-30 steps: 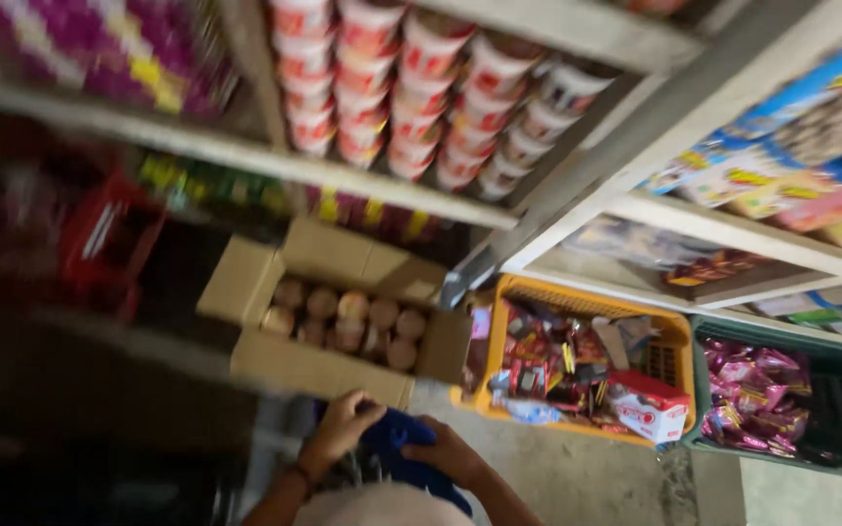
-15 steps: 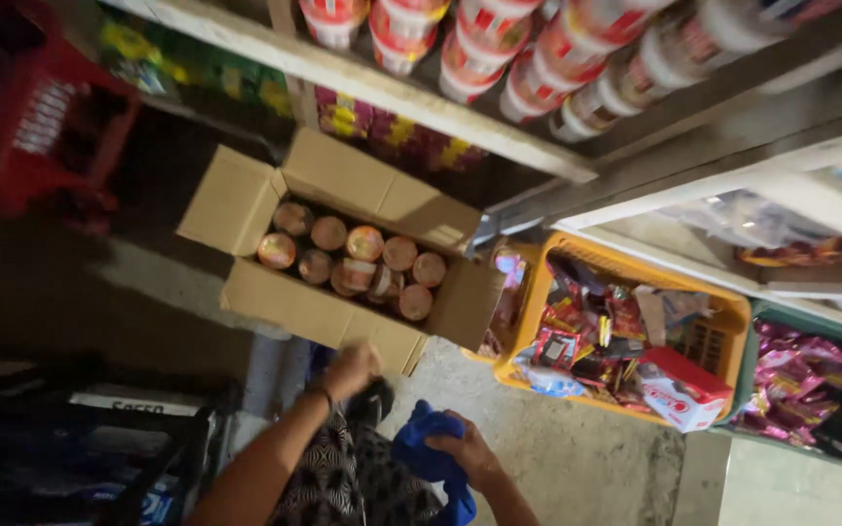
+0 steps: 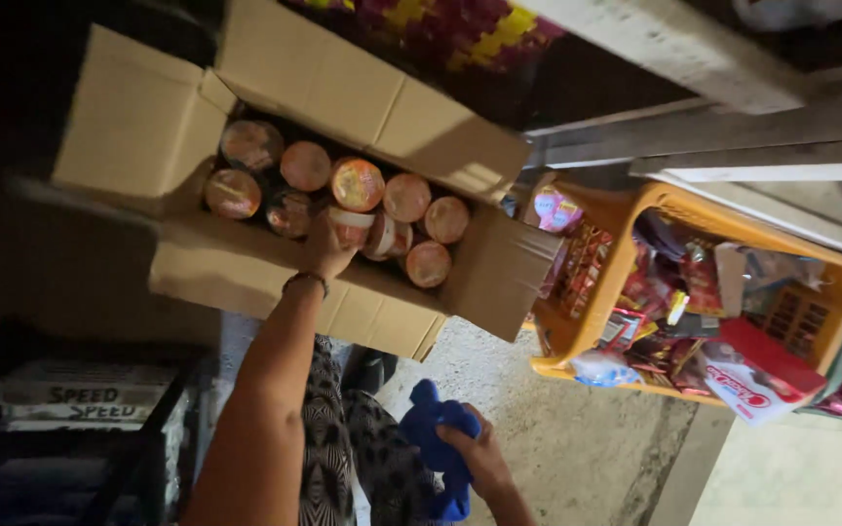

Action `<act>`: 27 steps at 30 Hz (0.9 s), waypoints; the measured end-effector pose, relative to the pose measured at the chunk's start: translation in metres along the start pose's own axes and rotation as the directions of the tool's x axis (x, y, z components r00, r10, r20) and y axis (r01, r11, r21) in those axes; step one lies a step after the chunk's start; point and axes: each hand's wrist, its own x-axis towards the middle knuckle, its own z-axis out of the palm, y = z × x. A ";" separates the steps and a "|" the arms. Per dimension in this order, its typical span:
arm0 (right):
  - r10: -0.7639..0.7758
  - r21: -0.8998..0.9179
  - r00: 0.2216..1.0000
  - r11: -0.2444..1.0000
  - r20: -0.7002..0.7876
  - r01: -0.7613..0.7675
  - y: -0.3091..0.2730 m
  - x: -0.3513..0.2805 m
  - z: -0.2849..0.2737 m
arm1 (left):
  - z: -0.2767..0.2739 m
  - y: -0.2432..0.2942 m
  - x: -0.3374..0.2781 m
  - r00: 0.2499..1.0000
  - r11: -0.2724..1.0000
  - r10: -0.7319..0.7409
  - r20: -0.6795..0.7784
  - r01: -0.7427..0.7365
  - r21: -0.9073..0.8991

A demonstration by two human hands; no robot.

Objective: Cleaning instant noodle cups with a cloth and organizing them on grocery store shelves.

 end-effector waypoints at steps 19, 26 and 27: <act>-0.073 -0.071 0.989 0.994 0.125 0.082 0.022 -0.007 -0.038 | -0.105 0.150 0.023 0.843 0.526 -0.305 0.444 0.537 -0.659; -0.273 -0.003 0.943 0.960 0.193 0.278 -0.074 -0.086 -0.023 | -0.225 0.284 -0.025 0.909 0.406 -0.105 0.404 0.410 -0.816; -0.334 -0.028 0.925 0.938 0.183 0.344 -0.094 -0.104 -0.024 | -0.243 0.306 -0.038 0.898 0.363 -0.050 0.436 0.423 -0.830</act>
